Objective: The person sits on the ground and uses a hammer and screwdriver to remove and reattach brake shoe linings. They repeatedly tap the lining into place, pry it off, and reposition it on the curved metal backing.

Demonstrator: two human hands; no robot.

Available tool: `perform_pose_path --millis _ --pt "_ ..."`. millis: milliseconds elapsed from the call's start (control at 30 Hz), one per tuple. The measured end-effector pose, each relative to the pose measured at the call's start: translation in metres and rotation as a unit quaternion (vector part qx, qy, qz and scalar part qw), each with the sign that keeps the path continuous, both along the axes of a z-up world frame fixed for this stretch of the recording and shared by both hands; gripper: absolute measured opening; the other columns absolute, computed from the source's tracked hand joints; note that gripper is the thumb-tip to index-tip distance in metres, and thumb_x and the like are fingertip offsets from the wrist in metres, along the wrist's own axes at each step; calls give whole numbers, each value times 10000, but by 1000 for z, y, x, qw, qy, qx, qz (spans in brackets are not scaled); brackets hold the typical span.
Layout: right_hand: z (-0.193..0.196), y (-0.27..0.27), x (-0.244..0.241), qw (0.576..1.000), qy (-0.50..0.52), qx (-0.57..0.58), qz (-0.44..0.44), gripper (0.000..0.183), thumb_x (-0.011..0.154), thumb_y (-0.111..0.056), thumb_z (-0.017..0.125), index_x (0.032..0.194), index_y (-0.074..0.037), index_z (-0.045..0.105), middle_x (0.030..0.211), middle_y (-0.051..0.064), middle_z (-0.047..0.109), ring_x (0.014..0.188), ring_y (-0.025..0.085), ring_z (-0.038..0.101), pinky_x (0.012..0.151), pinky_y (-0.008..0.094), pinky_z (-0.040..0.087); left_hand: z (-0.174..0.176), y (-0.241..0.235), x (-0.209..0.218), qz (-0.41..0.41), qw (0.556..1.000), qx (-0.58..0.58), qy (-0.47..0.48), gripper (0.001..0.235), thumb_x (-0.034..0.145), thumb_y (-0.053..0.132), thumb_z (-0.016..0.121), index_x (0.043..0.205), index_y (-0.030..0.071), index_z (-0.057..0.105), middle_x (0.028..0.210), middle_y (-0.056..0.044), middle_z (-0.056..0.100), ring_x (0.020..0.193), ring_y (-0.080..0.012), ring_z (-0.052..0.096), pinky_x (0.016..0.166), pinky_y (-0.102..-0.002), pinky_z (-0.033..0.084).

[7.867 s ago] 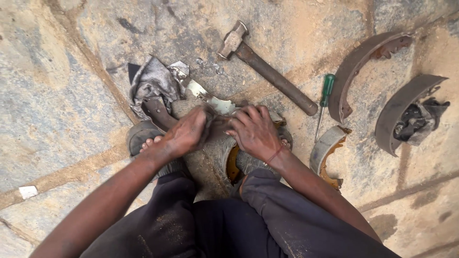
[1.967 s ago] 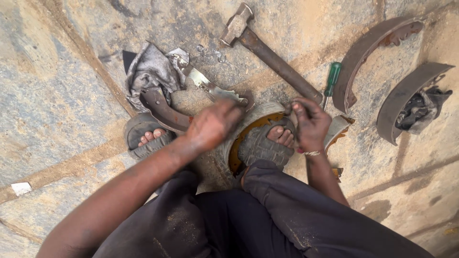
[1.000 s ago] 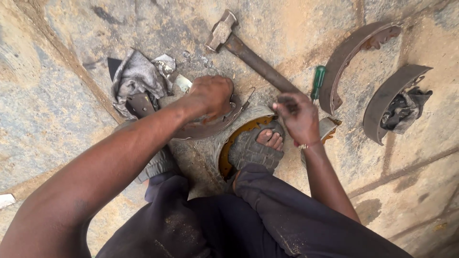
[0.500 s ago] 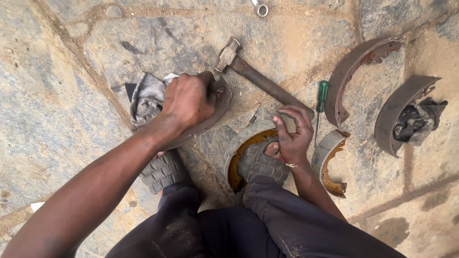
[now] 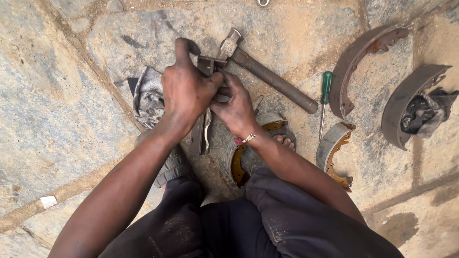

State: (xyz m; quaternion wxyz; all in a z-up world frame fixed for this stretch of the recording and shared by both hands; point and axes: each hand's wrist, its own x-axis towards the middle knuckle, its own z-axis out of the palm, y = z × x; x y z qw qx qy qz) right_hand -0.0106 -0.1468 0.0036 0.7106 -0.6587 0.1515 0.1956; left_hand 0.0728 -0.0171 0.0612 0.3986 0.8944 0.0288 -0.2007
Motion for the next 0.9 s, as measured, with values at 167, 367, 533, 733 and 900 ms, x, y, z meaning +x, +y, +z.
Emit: perform_pose_path --millis 167,367,533,733,900 --pt "7 1 14 991 -35 -122 47 589 821 -124 842 1327 -25 559 1222 108 677 1095 199 724 932 339 622 5 -1 11 -68 996 56 -27 415 812 91 742 1174 -83 636 758 -178 746 560 -238 721 511 -396 597" --pt "9 4 7 970 -123 -210 -19 317 868 -140 833 1124 -20 692 912 56 734 846 109 705 729 307 578 24 -3 13 -139 989 50 -26 377 832 272 706 1052 -33 729 654 -120 711 495 -171 652 495 -375 564" --pt "-8 3 -2 977 -124 -167 -36 176 937 -68 755 1093 -3 708 823 46 744 738 96 693 636 278 555 61 -2 29 -306 915 227 133 424 1101 424 536 966 103 777 578 -71 635 434 -120 521 411 -331 452" --pt "-19 -8 -15 991 -99 -10 -86 104 1002 -49 736 1088 11 743 969 83 786 854 122 757 750 261 628 40 43 29 -283 937 46 -199 858 747 538 879 1355 -25 656 947 -242 715 762 -303 704 544 -367 565" --pt "-4 -9 -35 995 60 47 -71 193 1002 -121 729 1101 44 730 871 118 741 708 153 687 622 305 586 -10 57 -28 -145 944 -232 186 752 731 162 876 1372 -35 536 1177 -239 690 1016 -324 717 902 -446 571"
